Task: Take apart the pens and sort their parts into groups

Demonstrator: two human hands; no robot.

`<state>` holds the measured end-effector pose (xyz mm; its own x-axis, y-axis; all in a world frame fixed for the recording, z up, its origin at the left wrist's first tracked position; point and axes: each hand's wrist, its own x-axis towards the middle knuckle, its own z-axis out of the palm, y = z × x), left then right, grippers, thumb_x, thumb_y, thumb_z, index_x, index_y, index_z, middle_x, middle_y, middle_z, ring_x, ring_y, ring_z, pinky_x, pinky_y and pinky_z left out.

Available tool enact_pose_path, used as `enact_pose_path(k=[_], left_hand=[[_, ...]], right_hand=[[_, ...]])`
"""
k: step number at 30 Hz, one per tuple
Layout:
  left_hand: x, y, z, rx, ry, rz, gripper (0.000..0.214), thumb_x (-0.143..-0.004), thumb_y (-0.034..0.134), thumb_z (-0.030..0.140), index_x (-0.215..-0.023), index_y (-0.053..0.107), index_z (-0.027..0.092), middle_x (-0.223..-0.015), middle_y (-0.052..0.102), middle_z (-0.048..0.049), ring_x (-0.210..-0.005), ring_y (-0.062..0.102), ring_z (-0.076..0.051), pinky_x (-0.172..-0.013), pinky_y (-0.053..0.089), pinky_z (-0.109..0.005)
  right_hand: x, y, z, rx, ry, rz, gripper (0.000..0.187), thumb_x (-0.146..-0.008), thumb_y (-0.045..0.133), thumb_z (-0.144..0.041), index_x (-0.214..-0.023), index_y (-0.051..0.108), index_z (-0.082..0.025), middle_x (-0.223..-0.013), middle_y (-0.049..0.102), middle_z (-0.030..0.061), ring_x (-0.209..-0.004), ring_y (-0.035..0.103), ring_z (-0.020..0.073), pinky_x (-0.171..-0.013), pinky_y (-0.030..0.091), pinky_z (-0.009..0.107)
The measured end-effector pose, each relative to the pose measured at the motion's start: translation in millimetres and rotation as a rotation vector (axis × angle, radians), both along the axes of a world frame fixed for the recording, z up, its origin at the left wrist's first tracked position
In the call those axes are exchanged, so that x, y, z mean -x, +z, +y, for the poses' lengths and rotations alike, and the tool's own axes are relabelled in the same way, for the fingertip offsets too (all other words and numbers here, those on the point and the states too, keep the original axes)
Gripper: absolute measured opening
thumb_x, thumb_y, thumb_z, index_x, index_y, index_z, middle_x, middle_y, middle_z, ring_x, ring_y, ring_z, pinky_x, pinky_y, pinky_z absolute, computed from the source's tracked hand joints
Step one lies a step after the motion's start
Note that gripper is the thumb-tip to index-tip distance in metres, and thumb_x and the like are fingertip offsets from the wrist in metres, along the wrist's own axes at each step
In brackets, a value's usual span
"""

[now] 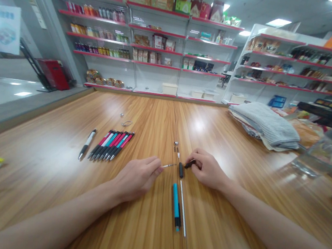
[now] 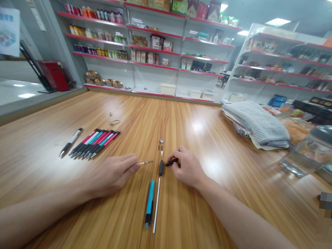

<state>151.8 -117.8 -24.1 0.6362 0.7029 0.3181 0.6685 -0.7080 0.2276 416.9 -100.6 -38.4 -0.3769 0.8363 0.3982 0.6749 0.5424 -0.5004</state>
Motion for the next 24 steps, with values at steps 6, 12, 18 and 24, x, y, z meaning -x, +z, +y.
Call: enact_pose_path(k=[6, 12, 18, 24], left_hand=[[0.2, 1.5, -0.5, 0.033, -0.015, -0.014, 0.027, -0.098, 0.027, 0.03, -0.08, 0.044, 0.019, -0.079, 0.052, 0.0, -0.069, 0.052, -0.012, -0.064, 0.039, -0.024], [0.0, 2.9, -0.7, 0.029, -0.034, -0.028, 0.026, -0.098, 0.027, 0.03, -0.08, 0.044, 0.019, -0.079, 0.052, 0.0001, -0.068, 0.053, -0.012, -0.063, 0.04, -0.024], [0.4, 0.9, 0.1, 0.033, -0.025, -0.015, 0.027, -0.098, 0.027, 0.031, -0.081, 0.044, 0.019, -0.08, 0.052, -0.0002, -0.07, 0.053, -0.012, -0.066, 0.041, -0.024], [-0.1, 2.9, -0.4, 0.053, -0.03, -0.008, 0.027, -0.098, 0.026, 0.031, -0.082, 0.044, 0.019, -0.082, 0.052, -0.0003, -0.072, 0.054, -0.012, -0.067, 0.042, -0.025]], right_hand=[[-2.1, 0.1, -0.7, -0.013, 0.046, 0.015, 0.028, -0.071, 0.048, -0.001, -0.079, 0.068, -0.018, -0.089, 0.053, 0.0042, -0.065, 0.05, 0.0098, -0.061, 0.042, 0.024], [-2.5, 1.0, -2.0, 0.01, 0.048, 0.023, 0.035, -0.068, 0.05, -0.001, -0.095, 0.065, -0.019, -0.091, 0.052, 0.0039, -0.06, 0.047, 0.0081, -0.056, 0.04, 0.022], [-0.5, 3.7, -2.5, -0.003, 0.009, -0.037, 0.04, -0.066, 0.049, -0.001, -0.099, 0.063, -0.02, -0.08, 0.05, 0.0011, -0.06, 0.045, 0.0093, -0.057, 0.038, 0.023], [-1.4, 7.2, -5.5, -0.039, 0.029, -0.069, 0.032, -0.068, 0.05, -0.003, -0.093, 0.061, -0.018, -0.088, 0.052, 0.0037, -0.059, 0.044, 0.0094, -0.055, 0.037, 0.023]])
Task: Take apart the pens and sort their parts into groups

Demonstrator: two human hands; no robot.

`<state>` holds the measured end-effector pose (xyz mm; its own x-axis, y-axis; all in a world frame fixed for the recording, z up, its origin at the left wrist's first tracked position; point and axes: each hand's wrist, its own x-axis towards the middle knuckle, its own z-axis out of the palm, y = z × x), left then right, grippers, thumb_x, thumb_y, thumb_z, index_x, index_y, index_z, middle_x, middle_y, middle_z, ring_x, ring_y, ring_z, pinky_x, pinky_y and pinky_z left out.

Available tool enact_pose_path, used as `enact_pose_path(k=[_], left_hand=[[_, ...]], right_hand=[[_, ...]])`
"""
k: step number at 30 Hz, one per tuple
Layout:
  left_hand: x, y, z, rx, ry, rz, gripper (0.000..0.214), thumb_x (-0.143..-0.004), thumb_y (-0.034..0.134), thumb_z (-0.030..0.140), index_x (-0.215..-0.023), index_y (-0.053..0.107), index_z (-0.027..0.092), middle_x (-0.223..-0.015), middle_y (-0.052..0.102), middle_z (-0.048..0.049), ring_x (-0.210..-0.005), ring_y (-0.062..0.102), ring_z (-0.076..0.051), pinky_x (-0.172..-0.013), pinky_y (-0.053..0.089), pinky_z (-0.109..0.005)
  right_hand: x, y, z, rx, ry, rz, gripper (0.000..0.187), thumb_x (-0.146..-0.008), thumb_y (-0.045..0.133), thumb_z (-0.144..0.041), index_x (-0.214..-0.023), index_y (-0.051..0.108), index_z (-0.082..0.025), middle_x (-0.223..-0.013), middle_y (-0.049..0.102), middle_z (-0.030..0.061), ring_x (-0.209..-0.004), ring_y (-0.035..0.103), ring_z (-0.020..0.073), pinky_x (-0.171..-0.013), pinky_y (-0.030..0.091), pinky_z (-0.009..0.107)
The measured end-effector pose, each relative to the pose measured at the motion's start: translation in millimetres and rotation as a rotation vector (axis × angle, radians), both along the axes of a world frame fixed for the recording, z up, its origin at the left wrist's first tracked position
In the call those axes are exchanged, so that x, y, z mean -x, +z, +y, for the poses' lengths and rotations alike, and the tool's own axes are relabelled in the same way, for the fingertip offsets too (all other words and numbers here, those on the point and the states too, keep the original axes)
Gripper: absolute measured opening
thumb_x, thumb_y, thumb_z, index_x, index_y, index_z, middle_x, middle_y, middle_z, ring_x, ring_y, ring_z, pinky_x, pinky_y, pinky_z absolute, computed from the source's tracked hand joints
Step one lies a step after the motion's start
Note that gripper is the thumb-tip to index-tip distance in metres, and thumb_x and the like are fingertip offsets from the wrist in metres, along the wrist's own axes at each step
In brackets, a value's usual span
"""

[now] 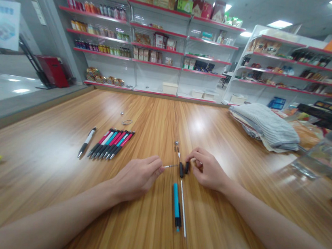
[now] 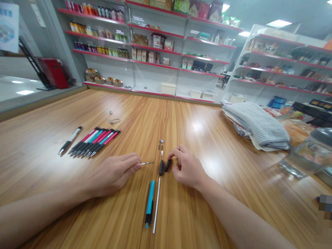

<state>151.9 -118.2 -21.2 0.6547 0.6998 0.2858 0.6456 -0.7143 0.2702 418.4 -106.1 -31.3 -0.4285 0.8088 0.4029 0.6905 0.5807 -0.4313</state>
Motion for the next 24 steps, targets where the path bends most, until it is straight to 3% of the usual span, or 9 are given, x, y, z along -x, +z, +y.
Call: enact_pose_path(k=[5, 9, 13, 19, 24], left_hand=[[0.1, -0.6, 0.1, -0.007, -0.002, -0.008, 0.027, -0.098, 0.027, 0.031, -0.082, 0.045, 0.019, -0.082, 0.052, -0.0003, -0.072, 0.053, -0.012, -0.067, 0.042, -0.025], [-0.2, -0.5, -0.3, -0.006, 0.001, -0.01, 0.027, -0.098, 0.026, 0.031, -0.081, 0.044, 0.019, -0.082, 0.052, -0.0002, -0.071, 0.053, -0.012, -0.067, 0.042, -0.025], [-0.2, 0.8, -0.4, -0.006, 0.0, -0.005, 0.027, -0.098, 0.026, 0.031, -0.081, 0.044, 0.019, -0.082, 0.052, -0.0005, -0.07, 0.053, -0.012, -0.066, 0.041, -0.024], [0.3, -0.4, -0.2, -0.004, 0.002, -0.001, 0.027, -0.098, 0.026, 0.031, -0.081, 0.044, 0.019, -0.082, 0.052, -0.0006, -0.071, 0.054, -0.012, -0.067, 0.042, -0.025], [0.4, -1.4, 0.3, 0.0, 0.005, 0.002, 0.027, -0.098, 0.026, 0.031, -0.081, 0.043, 0.019, -0.082, 0.052, -0.0005, -0.071, 0.053, -0.012, -0.067, 0.042, -0.025]], right_hand=[[-2.8, 6.1, -2.2, -0.027, 0.092, -0.075, 0.04, -0.064, 0.05, -0.001, -0.099, 0.06, -0.019, -0.1, 0.055, 0.006, -0.066, 0.049, 0.0115, -0.061, 0.041, 0.025], [-4.6, 13.5, -4.1, -0.033, 0.159, -0.154, 0.028, -0.068, 0.053, -0.006, -0.092, 0.061, -0.02, -0.098, 0.057, 0.0053, -0.077, 0.055, 0.0148, -0.069, 0.043, 0.026], [-3.7, 14.0, -2.5, -0.065, 0.091, -0.166, 0.013, -0.074, 0.055, -0.014, -0.086, 0.06, -0.018, -0.088, 0.058, 0.0054, -0.078, 0.055, 0.0159, -0.069, 0.042, 0.027], [5.3, 2.1, -2.5, -0.012, -0.118, -0.073, 0.021, -0.081, 0.053, -0.02, -0.102, 0.058, -0.018, -0.068, 0.056, -0.0011, -0.059, 0.051, 0.0119, -0.06, 0.039, 0.025], [4.6, -1.0, -4.2, 0.059, -0.078, -0.057, 0.023, -0.08, 0.055, -0.023, -0.101, 0.061, -0.017, -0.068, 0.056, -0.0011, -0.059, 0.05, 0.011, -0.058, 0.037, 0.024]])
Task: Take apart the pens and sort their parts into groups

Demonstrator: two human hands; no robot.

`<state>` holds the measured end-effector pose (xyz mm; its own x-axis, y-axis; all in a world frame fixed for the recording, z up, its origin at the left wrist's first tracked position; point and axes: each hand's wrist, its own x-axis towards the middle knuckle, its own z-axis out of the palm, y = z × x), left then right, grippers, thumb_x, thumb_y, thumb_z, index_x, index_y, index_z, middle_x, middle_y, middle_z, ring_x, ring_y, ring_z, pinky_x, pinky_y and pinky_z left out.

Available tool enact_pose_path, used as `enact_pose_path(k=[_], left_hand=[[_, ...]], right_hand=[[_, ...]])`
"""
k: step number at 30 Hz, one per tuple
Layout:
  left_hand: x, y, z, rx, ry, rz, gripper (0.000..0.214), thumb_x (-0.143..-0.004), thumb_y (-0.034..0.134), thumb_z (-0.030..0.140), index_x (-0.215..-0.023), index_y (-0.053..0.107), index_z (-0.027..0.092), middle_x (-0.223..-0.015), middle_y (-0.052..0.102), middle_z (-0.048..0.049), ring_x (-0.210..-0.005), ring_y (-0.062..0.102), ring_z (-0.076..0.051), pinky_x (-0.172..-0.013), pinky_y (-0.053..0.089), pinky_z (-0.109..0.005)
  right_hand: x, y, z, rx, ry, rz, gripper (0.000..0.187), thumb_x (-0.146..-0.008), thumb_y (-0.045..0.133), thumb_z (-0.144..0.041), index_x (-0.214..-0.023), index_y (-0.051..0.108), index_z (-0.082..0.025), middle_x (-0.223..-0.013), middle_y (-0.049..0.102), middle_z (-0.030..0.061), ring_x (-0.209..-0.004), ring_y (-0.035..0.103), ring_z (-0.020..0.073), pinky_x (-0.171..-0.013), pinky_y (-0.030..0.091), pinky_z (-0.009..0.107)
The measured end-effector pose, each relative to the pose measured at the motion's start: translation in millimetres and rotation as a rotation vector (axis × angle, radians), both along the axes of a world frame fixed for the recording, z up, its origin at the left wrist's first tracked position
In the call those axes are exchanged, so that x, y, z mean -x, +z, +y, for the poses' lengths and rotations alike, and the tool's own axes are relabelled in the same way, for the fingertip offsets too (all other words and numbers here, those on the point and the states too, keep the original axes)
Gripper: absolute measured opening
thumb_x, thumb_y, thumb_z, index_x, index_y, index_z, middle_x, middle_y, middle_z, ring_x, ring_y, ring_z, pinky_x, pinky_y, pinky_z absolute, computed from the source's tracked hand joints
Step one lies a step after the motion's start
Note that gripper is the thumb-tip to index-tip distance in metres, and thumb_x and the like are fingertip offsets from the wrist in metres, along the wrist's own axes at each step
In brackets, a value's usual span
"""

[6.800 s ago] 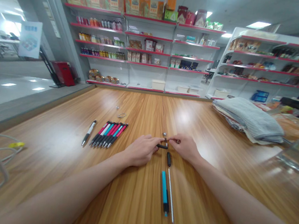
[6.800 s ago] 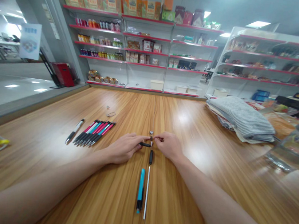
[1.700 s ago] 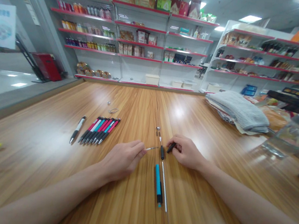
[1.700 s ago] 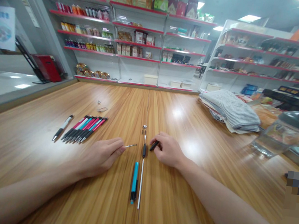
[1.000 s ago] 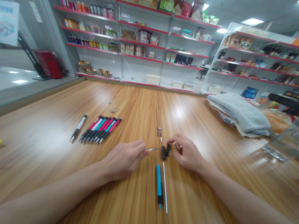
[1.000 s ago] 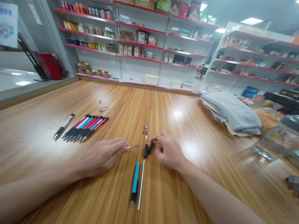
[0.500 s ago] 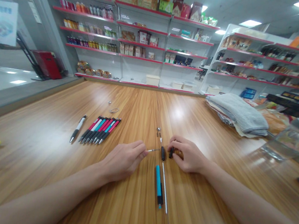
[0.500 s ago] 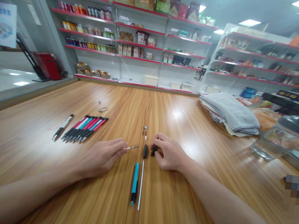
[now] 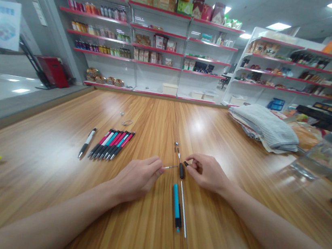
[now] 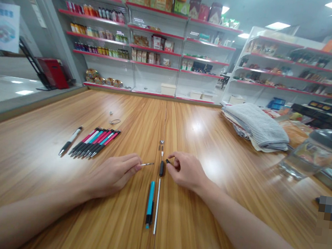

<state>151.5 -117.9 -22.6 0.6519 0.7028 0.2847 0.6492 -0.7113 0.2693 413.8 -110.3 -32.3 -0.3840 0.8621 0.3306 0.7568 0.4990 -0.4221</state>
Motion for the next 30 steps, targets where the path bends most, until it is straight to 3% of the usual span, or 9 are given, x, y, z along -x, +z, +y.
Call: enact_pose_path(k=[7, 12, 15, 18, 22, 30], left_hand=[[-0.4, 1.0, -0.7, 0.01, -0.003, 0.007, 0.028, -0.098, 0.025, 0.033, -0.082, 0.044, 0.019, -0.083, 0.052, -0.0008, -0.073, 0.054, -0.013, -0.068, 0.042, -0.025], [-0.4, 2.0, -1.5, 0.015, 0.007, -0.005, 0.03, -0.098, 0.025, 0.033, -0.081, 0.045, 0.019, -0.082, 0.054, -0.0007, -0.071, 0.055, -0.013, -0.067, 0.043, -0.025], [-0.2, 2.8, -1.9, 0.036, -0.003, -0.023, 0.029, -0.098, 0.026, 0.033, -0.087, 0.049, 0.019, -0.087, 0.058, -0.0018, -0.076, 0.058, -0.013, -0.07, 0.045, -0.025], [0.1, 3.3, -1.9, 0.066, -0.065, -0.029, 0.029, -0.098, 0.026, 0.032, -0.106, 0.052, 0.022, -0.104, 0.062, -0.0027, -0.091, 0.061, -0.015, -0.08, 0.047, -0.027], [0.1, 3.1, -0.9, 0.104, -0.118, -0.002, 0.033, -0.098, 0.026, 0.032, -0.122, 0.048, 0.026, -0.121, 0.06, -0.0009, -0.106, 0.059, -0.017, -0.09, 0.046, -0.031], [-1.2, 3.2, -0.1, 0.122, -0.102, 0.03, 0.036, -0.098, 0.026, 0.034, -0.127, 0.046, 0.028, -0.121, 0.061, -0.0008, -0.107, 0.06, -0.018, -0.09, 0.047, -0.032]], right_hand=[[-13.0, 7.4, 4.3, 0.07, 0.236, -0.037, 0.044, -0.073, 0.057, -0.015, -0.117, 0.058, -0.02, -0.078, 0.059, -0.0005, -0.068, 0.053, 0.0125, -0.065, 0.04, 0.025], [-15.5, 12.6, 4.9, 0.071, 0.308, -0.079, 0.046, -0.072, 0.062, -0.018, -0.117, 0.057, -0.02, -0.079, 0.057, -0.0003, -0.071, 0.053, 0.0138, -0.068, 0.04, 0.026], [-15.4, 13.4, 5.2, 0.067, 0.305, -0.093, 0.038, -0.074, 0.063, -0.022, -0.111, 0.059, -0.02, -0.077, 0.056, -0.0005, -0.07, 0.052, 0.0134, -0.068, 0.039, 0.026], [-14.2, 12.5, 6.0, 0.06, 0.281, -0.1, 0.031, -0.076, 0.064, -0.029, -0.106, 0.061, -0.019, -0.075, 0.056, -0.0004, -0.068, 0.051, 0.0128, -0.065, 0.038, 0.025], [-9.8, 10.3, 6.5, 0.059, 0.217, -0.099, 0.035, -0.077, 0.066, -0.043, -0.101, 0.062, -0.019, -0.071, 0.056, -0.0009, -0.063, 0.049, 0.0115, -0.061, 0.035, 0.024], [2.4, 6.5, 6.2, 0.06, 0.114, -0.088, 0.047, -0.072, 0.065, -0.06, -0.099, 0.064, -0.021, -0.067, 0.055, -0.0025, -0.059, 0.049, 0.0103, -0.058, 0.031, 0.023]])
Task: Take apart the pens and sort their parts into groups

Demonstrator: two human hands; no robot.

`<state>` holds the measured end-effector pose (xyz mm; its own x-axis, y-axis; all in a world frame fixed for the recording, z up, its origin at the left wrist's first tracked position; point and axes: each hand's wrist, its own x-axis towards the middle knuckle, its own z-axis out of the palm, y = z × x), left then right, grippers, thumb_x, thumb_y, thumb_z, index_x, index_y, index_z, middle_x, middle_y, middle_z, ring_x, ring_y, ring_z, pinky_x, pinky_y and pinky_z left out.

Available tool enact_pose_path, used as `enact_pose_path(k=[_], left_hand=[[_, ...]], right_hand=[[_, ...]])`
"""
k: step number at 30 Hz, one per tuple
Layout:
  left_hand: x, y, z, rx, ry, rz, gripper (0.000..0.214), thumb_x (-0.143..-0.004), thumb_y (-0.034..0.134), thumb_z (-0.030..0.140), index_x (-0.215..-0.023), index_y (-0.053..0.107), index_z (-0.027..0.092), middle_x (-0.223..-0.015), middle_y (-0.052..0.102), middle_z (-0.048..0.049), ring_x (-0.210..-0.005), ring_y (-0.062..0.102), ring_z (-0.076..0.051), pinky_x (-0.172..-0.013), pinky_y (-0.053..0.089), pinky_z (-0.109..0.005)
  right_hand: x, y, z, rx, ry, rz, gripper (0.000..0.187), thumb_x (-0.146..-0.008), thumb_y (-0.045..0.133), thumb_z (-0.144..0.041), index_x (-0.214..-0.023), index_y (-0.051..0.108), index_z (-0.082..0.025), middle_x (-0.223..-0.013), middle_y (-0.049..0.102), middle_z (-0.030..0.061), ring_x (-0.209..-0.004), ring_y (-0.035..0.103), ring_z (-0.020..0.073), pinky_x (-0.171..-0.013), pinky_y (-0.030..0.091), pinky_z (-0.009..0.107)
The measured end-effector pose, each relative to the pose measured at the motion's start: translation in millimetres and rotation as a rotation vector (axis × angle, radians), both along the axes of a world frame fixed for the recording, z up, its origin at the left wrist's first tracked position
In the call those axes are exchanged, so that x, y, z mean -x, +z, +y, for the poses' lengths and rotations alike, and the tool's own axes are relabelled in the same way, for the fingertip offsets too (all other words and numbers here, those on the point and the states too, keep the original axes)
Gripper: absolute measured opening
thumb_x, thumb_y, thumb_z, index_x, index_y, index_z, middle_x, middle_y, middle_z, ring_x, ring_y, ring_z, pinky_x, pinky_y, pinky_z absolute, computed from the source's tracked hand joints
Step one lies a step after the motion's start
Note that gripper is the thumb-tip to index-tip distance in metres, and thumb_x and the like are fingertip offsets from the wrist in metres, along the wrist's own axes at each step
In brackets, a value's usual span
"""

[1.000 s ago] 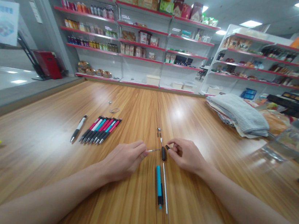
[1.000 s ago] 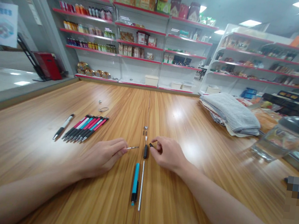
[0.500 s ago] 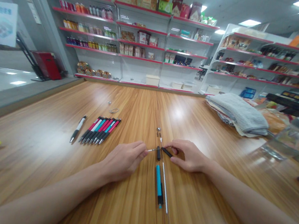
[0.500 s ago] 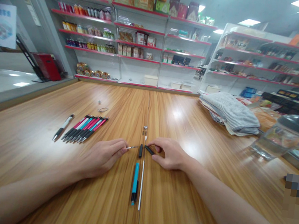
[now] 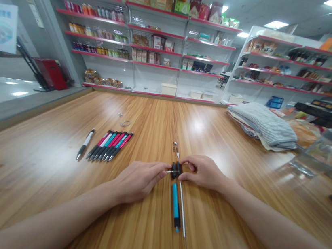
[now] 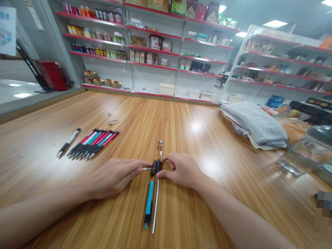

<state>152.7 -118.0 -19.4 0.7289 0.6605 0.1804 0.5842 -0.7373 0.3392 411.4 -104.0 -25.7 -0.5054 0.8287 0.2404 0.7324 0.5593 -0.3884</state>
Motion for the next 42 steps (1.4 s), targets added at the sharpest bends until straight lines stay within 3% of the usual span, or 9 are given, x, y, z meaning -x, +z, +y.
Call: enact_pose_path(k=[3, 8, 12, 30, 42], left_hand=[[0.2, -0.2, 0.5, -0.007, 0.004, -0.01, 0.036, -0.098, 0.026, 0.034, -0.127, 0.046, 0.028, -0.121, 0.062, -0.0015, -0.107, 0.061, -0.018, -0.09, 0.047, -0.032], [-0.3, 0.1, 0.3, 0.002, -0.004, -0.017, 0.036, -0.098, 0.027, 0.034, -0.128, 0.046, 0.029, -0.122, 0.061, -0.0003, -0.107, 0.06, -0.018, -0.09, 0.048, -0.031], [-0.8, 0.9, -0.6, -0.006, -0.022, -0.045, 0.035, -0.098, 0.027, 0.034, -0.125, 0.048, 0.028, -0.117, 0.064, -0.0019, -0.103, 0.062, -0.017, -0.088, 0.048, -0.03], [-3.1, 0.7, 0.3, -0.009, -0.01, -0.02, 0.036, -0.098, 0.027, 0.034, -0.127, 0.047, 0.028, -0.122, 0.062, -0.0011, -0.107, 0.061, -0.018, -0.09, 0.048, -0.031], [-1.7, -2.7, 0.5, -0.056, -0.005, -0.025, 0.037, -0.098, 0.026, 0.036, -0.122, 0.052, 0.025, -0.106, 0.068, -0.0047, -0.097, 0.065, -0.018, -0.084, 0.051, -0.031]], right_hand=[[0.7, -0.3, -0.3, -0.011, 0.013, 0.01, 0.044, -0.074, 0.064, -0.058, -0.099, 0.064, -0.021, -0.067, 0.055, -0.0024, -0.059, 0.049, 0.0104, -0.058, 0.031, 0.023], [-2.0, -0.8, -1.3, -0.018, 0.064, 0.023, 0.027, -0.084, 0.058, -0.038, -0.104, 0.062, -0.022, -0.068, 0.056, -0.0022, -0.06, 0.049, 0.0104, -0.059, 0.032, 0.023], [-2.2, -2.4, -1.0, -0.032, 0.05, 0.017, 0.028, -0.084, 0.056, -0.032, -0.109, 0.06, -0.021, -0.068, 0.056, -0.0021, -0.06, 0.049, 0.0109, -0.06, 0.033, 0.023], [2.5, -3.3, -0.5, -0.065, 0.015, 0.005, 0.032, -0.083, 0.057, -0.039, -0.109, 0.061, -0.021, -0.065, 0.055, -0.0021, -0.059, 0.048, 0.0108, -0.058, 0.031, 0.023], [2.6, -0.8, -0.3, -0.066, 0.03, 0.001, 0.046, -0.078, 0.062, -0.052, -0.11, 0.063, -0.02, -0.066, 0.056, -0.001, -0.06, 0.049, 0.0112, -0.058, 0.03, 0.023]])
